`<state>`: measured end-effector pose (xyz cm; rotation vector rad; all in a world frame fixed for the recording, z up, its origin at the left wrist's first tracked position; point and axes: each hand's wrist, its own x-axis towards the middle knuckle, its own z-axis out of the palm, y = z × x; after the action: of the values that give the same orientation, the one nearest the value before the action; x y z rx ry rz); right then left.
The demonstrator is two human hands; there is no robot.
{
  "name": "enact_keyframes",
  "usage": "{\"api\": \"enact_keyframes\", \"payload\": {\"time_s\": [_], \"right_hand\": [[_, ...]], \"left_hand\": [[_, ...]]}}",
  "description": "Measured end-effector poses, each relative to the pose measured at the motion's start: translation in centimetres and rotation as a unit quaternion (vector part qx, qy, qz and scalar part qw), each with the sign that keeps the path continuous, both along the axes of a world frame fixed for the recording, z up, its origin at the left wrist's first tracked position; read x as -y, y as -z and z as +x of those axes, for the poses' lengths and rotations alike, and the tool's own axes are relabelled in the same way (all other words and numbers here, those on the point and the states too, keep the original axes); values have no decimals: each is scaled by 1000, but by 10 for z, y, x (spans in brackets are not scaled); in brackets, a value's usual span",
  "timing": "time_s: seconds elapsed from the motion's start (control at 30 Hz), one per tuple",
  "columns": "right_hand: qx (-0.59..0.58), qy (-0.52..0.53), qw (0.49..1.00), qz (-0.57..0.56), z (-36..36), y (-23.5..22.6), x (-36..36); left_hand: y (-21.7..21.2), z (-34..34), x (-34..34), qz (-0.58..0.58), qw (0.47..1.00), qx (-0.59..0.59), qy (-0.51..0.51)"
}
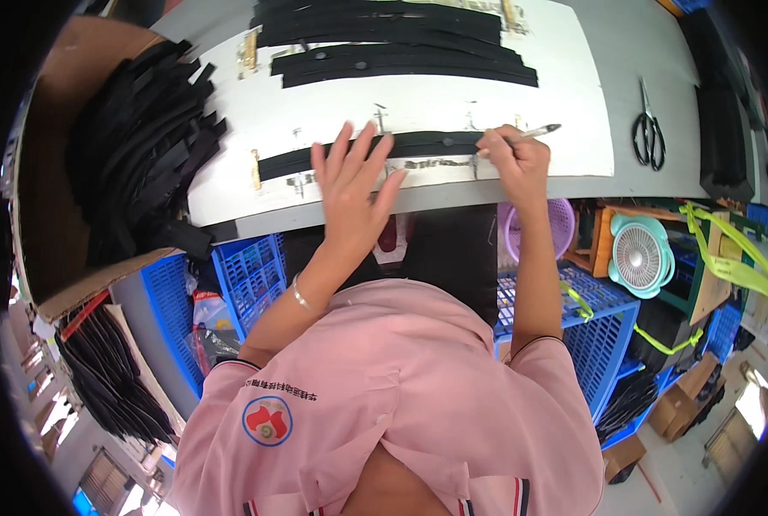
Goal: Marking measurement points on black fabric straps using a pen and a template on a workbench.
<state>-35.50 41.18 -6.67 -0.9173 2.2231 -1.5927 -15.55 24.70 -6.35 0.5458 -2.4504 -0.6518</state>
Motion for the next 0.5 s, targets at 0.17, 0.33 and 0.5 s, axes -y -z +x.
{"api": "enact_keyframes", "payload": {"time_s": [0.17, 0.33, 0.5], "right_hand": [[28, 10, 999, -37, 0, 7, 1], [64, 25, 997, -40, -3, 1, 2], [66, 77, 993, -57, 35, -33, 42]], "left_hand": [[1, 78, 37, -20, 993, 59, -96], [10, 98, 59, -36, 990, 78, -113], [14, 99, 60, -17, 992, 53, -114]]}}
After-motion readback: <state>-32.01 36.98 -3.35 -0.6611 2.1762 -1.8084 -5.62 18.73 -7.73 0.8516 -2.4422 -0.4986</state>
